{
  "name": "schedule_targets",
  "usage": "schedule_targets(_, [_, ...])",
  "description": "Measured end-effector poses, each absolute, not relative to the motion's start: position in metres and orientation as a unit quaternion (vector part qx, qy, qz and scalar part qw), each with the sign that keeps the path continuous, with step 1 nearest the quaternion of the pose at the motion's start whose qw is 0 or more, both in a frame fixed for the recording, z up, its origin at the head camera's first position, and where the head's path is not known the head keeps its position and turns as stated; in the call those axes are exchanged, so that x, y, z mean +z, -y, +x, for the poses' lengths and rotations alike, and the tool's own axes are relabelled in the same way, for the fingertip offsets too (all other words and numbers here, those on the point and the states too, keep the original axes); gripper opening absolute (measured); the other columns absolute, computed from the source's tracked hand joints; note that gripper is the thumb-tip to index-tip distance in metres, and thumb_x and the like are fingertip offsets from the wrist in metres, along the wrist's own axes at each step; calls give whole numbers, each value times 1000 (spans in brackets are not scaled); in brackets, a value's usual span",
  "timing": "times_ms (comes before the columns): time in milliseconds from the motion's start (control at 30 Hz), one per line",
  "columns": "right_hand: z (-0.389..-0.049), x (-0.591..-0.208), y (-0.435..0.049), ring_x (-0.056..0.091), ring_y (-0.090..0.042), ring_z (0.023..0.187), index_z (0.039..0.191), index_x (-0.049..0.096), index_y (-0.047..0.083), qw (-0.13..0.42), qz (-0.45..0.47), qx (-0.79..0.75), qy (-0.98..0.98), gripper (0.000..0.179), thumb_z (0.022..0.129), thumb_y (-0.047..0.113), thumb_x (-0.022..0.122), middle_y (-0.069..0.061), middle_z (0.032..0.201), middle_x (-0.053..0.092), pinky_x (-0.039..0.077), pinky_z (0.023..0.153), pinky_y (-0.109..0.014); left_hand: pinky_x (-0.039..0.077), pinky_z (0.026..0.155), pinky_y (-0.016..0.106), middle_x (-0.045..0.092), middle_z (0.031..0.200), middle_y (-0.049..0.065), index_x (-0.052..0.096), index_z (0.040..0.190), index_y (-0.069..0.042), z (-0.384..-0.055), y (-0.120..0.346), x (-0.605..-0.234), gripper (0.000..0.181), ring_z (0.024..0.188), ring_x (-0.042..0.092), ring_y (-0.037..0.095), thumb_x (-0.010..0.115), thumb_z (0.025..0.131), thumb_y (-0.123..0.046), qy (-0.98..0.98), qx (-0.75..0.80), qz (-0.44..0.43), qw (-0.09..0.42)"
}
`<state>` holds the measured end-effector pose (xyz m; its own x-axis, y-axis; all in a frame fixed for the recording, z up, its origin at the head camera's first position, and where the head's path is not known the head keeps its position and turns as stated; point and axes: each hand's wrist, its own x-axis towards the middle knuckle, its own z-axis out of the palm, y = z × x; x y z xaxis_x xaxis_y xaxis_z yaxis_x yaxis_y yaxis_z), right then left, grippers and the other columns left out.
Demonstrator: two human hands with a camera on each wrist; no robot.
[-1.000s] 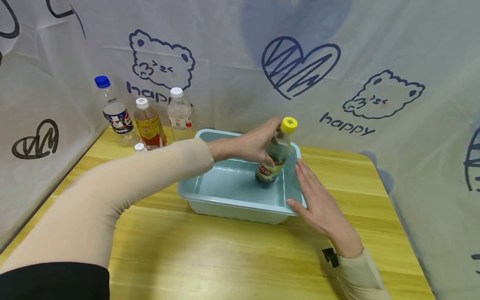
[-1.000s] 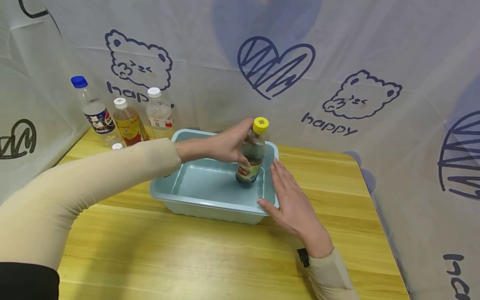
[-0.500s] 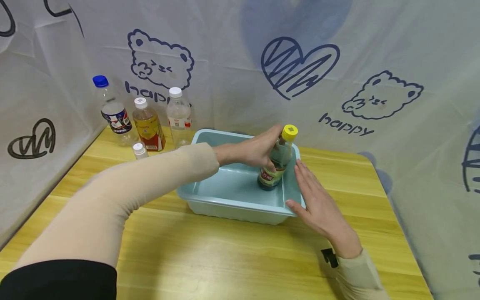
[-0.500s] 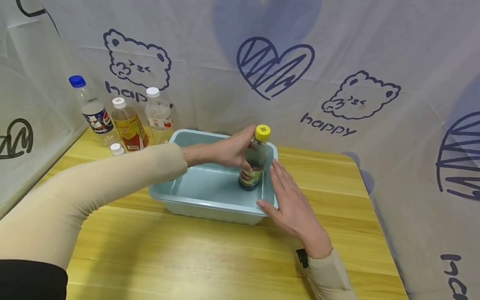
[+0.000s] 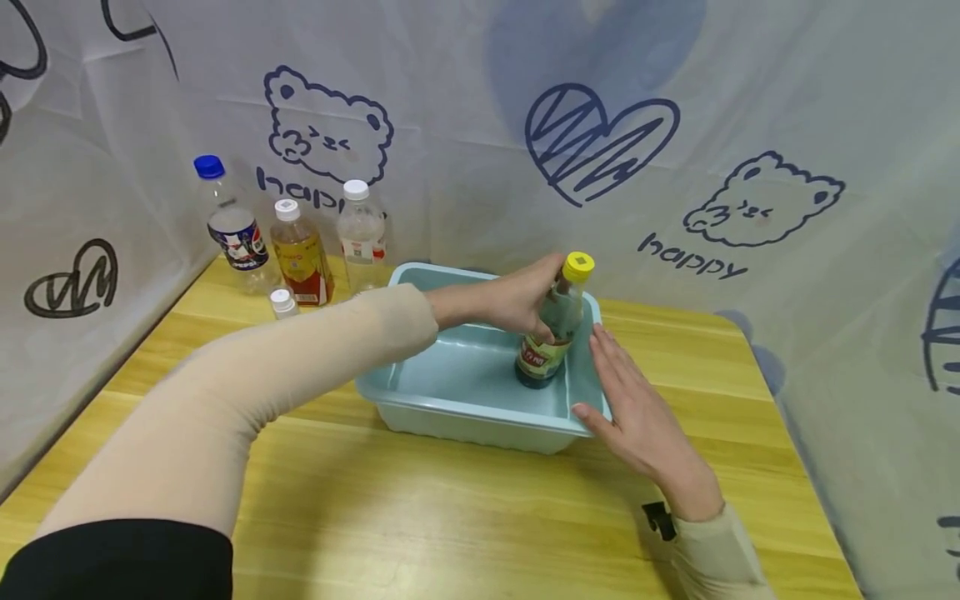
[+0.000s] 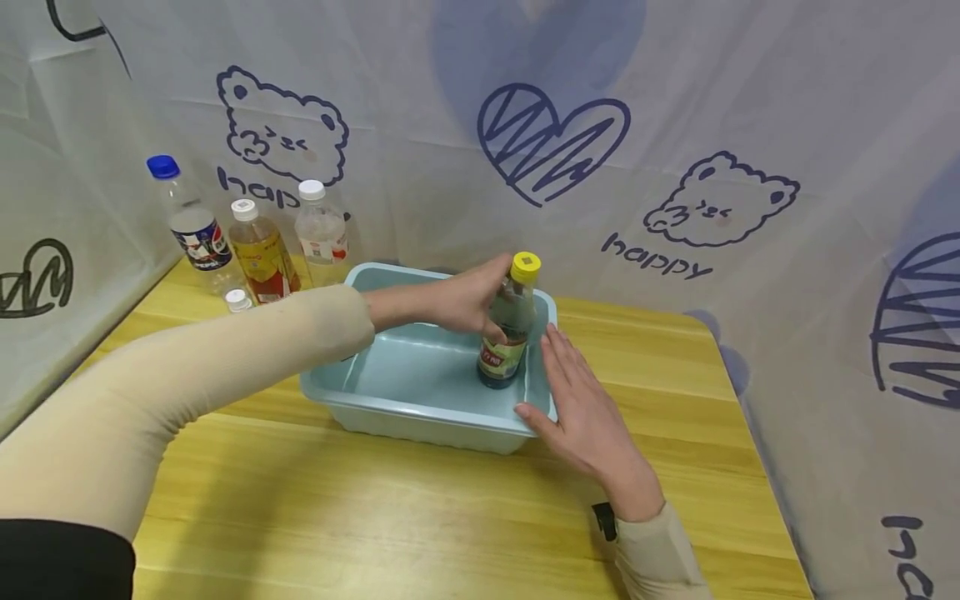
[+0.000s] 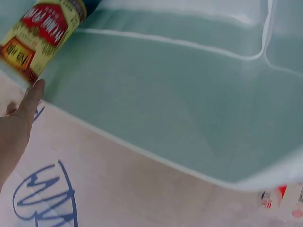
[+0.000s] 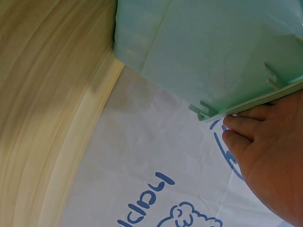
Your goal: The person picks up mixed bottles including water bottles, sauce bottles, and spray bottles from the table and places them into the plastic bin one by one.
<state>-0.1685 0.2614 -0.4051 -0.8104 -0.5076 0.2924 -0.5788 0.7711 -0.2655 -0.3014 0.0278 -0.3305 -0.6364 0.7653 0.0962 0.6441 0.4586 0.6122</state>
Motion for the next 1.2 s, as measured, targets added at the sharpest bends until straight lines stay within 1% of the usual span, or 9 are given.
schedule_targets(133, [-169, -407, -260, 13, -33, 159, 166, 14, 2, 104, 292, 174, 935, 86, 106, 52, 50, -14, 174, 8, 14, 130, -43, 49, 108, 30, 53, 138, 17, 35, 146, 3, -304, -22, -318, 81, 126, 56, 28, 87, 85, -11, -855, 304, 402, 122])
schedule_targets(300, [-170, -408, -261, 13, -33, 159, 165, 15, 1, 106, 292, 173, 935, 86, 107, 52, 50, -14, 174, 8, 13, 130, -43, 52, 103, 28, 53, 141, 17, 42, 145, 2, -304, -9, -294, 69, 121, 59, 25, 81, 92, -20, -863, 284, 398, 126])
schedule_targets(500, [-170, -408, -261, 13, -32, 160, 165, 16, 0, 106, 291, 171, 935, 86, 106, 52, 52, -14, 174, 9, 11, 130, -39, 54, 96, 28, 59, 132, 12, 54, 137, -2, -301, 13, -266, 50, 112, 62, 21, 75, 97, -23, -866, 285, 405, 72])
schedule_targets(633, [-169, -408, -260, 13, -32, 160, 165, 15, 1, 105, 294, 173, 934, 86, 106, 51, 52, -14, 174, 9, 9, 130, -36, 54, 96, 30, 60, 127, 10, 57, 134, -2, -297, 33, -250, 43, 106, 64, 20, 73, 99, -22, -863, 308, 400, 28])
schedule_targets(733, [-168, -408, -260, 13, -32, 160, 166, 14, 2, 105, 292, 174, 935, 86, 106, 51, 52, -14, 174, 8, 8, 130, -34, 53, 96, 31, 60, 126, 8, 58, 133, -3, -291, 47, -241, 41, 105, 64, 19, 72, 100, -23, -863, 310, 399, 3])
schedule_targets(867, [-168, -408, -261, 13, -33, 160, 166, 13, 2, 105, 290, 173, 935, 86, 106, 51, 52, -13, 174, 8, 7, 130, -34, 53, 92, 31, 59, 131, 7, 58, 134, -6, -281, 64, -233, 39, 107, 62, 16, 71, 101, -23, -859, 331, 389, -28])
schedule_targets(967, [-168, -408, -261, 14, -34, 159, 166, 14, 2, 108, 293, 174, 934, 85, 107, 51, 50, -15, 174, 9, 9, 130, -36, 53, 89, 32, 58, 134, 5, 58, 135, -7, -269, 78, -229, 39, 109, 61, 14, 70, 101, -22, -849, 367, 375, -55])
schedule_targets(1100, [-169, -409, -261, 15, -35, 159, 165, 14, 0, 113, 298, 176, 931, 85, 107, 53, 48, -17, 173, 10, 11, 130, -38, 53, 90, 31, 56, 134, 5, 58, 134, -8, -254, 97, -229, 37, 110, 60, 13, 70, 101, -20, -833, 412, 358, -94])
schedule_targets(1200, [-169, -410, -261, 14, -35, 159, 165, 14, 0, 113, 298, 173, 932, 86, 107, 54, 48, -16, 174, 10, 9, 130, -35, 53, 90, 30, 56, 132, 5, 59, 134, -6, -245, 110, -235, 37, 110, 60, 14, 71, 101, -17, -822, 437, 343, -126])
